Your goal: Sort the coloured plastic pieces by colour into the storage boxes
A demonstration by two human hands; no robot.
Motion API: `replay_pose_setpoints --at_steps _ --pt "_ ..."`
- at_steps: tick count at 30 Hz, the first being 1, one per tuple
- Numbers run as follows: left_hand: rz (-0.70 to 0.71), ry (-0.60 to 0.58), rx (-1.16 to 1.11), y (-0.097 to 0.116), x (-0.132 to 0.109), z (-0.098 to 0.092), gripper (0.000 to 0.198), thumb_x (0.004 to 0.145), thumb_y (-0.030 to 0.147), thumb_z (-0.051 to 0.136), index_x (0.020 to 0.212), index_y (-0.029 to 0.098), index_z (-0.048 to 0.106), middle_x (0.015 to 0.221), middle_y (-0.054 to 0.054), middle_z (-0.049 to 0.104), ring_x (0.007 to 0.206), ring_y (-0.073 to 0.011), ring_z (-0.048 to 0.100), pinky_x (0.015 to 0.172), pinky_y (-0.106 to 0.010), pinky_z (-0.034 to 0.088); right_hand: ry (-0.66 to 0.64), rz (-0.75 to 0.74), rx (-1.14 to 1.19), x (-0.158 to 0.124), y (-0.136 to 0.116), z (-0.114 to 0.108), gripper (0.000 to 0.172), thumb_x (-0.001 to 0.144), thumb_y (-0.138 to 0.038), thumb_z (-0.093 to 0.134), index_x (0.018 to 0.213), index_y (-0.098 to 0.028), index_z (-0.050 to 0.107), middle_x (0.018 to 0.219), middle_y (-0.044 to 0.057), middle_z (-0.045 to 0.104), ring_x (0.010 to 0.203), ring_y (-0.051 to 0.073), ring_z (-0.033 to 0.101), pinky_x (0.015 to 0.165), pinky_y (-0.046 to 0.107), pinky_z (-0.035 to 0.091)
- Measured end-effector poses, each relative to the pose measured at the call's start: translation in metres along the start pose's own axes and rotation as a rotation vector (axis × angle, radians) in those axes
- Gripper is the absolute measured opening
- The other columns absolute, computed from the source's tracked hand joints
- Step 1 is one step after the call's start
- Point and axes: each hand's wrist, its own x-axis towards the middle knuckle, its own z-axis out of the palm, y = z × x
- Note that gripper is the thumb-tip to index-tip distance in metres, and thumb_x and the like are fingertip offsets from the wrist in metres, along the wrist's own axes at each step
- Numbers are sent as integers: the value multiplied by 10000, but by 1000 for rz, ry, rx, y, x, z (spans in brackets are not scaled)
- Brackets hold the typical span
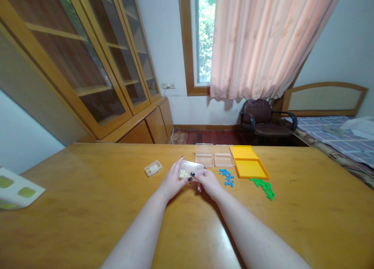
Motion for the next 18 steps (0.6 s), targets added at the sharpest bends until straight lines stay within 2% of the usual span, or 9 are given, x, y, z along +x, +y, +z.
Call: replay_pose_setpoints --at_steps 3,6,8,11,13,18 --pt "46 -28 70 4 -1 -2 830 701 397 652 1402 229 240 1400 -105 360 1279 -239 358 1080 -401 281 -12 -11 42 0 0 0 362 676 -478 637 767 -133 576 533 -6 604 316 64 440 327 193 346" --pt "91 -35 125 5 0 -3 697 694 408 663 1317 249 393 1300 -83 450 1197 -228 438 1041 -385 338 -28 5 101 1 2 0 399 683 -520 618 789 -143 541 528 -10 603 326 72 465 338 194 366" --pt "85 22 173 3 2 -5 623 701 414 654 1265 245 452 1236 -73 491 1145 -222 472 1011 -370 367 -25 22 161 2 4 0 413 692 -554 585 777 -157 511 554 1 624 336 76 484 346 194 379" --pt "-41 189 289 -5 6 -8 603 726 413 620 1267 211 449 1210 -88 505 1122 -231 480 993 -372 375 10 63 222 4 8 0 409 700 -553 559 806 -160 512 611 19 658 357 77 507 357 193 391" --pt "-166 274 427 -10 8 -11 612 737 433 598 1269 168 454 1199 -124 520 1132 -268 465 1005 -412 343 19 81 230 5 9 -1 403 701 -532 558 838 -154 530 615 19 659 366 81 517 359 193 391" --pt "-388 302 718 -15 8 -12 615 764 468 539 1282 143 468 1202 -191 538 1179 -346 404 1030 -559 178 12 75 218 4 8 0 387 693 -512 566 819 -147 544 608 17 650 376 82 517 361 197 386"
